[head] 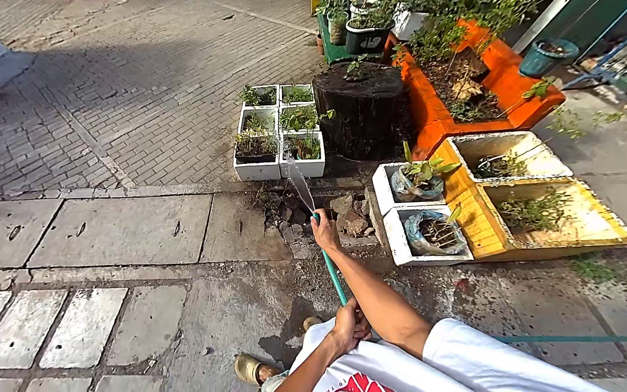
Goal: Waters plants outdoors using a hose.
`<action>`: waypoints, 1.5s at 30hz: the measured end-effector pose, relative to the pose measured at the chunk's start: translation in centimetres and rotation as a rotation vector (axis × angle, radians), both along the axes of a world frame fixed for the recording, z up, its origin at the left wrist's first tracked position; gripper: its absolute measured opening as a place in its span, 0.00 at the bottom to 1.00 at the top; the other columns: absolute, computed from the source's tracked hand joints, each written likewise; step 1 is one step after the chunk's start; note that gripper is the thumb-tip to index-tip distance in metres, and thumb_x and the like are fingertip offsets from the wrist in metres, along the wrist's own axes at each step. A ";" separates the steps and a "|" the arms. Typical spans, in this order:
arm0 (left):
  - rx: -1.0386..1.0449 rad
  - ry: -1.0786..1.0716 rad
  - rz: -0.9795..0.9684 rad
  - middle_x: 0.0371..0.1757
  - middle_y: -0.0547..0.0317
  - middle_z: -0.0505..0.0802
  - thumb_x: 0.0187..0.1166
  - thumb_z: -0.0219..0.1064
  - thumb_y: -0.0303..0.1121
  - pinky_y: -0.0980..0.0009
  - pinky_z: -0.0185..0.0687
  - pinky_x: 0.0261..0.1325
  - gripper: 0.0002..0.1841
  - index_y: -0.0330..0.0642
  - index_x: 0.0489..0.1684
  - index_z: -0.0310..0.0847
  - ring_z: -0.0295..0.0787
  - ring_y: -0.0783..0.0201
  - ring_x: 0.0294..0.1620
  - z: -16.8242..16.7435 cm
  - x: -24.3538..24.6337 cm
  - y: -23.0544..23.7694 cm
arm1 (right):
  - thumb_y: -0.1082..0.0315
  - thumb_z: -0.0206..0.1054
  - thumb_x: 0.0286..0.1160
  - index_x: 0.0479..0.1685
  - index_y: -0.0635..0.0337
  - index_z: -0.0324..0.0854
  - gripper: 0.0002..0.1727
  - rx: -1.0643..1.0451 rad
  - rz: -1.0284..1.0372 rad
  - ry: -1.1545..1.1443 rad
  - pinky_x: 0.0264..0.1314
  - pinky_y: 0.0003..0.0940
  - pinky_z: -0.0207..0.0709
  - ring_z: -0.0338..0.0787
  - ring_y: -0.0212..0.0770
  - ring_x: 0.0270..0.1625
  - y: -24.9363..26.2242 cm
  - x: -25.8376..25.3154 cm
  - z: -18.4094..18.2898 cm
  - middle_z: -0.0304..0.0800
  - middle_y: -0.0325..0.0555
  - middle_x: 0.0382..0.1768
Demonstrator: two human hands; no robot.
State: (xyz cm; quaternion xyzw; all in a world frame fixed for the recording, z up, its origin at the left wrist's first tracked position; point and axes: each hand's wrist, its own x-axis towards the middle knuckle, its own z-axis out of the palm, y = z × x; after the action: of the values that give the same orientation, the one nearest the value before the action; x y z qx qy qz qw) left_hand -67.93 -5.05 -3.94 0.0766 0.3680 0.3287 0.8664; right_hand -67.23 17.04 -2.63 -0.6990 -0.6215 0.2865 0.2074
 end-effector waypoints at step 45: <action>0.008 0.013 -0.029 0.05 0.71 0.59 0.95 0.26 0.49 0.75 0.54 0.12 0.33 0.54 0.12 0.61 0.51 0.72 0.05 0.0 1.0 -0.2 | 0.56 0.55 0.92 0.76 0.54 0.76 0.22 0.114 -0.046 0.044 0.55 0.51 0.85 0.95 0.55 0.47 -0.4 1.5 0.4 0.94 0.56 0.41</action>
State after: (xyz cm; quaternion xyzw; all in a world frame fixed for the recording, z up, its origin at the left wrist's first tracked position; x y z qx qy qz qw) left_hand -66.94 -5.27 -3.93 0.0874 0.3713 0.3168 0.8684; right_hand -65.71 16.62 -2.21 -0.6936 -0.6160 0.2610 0.2669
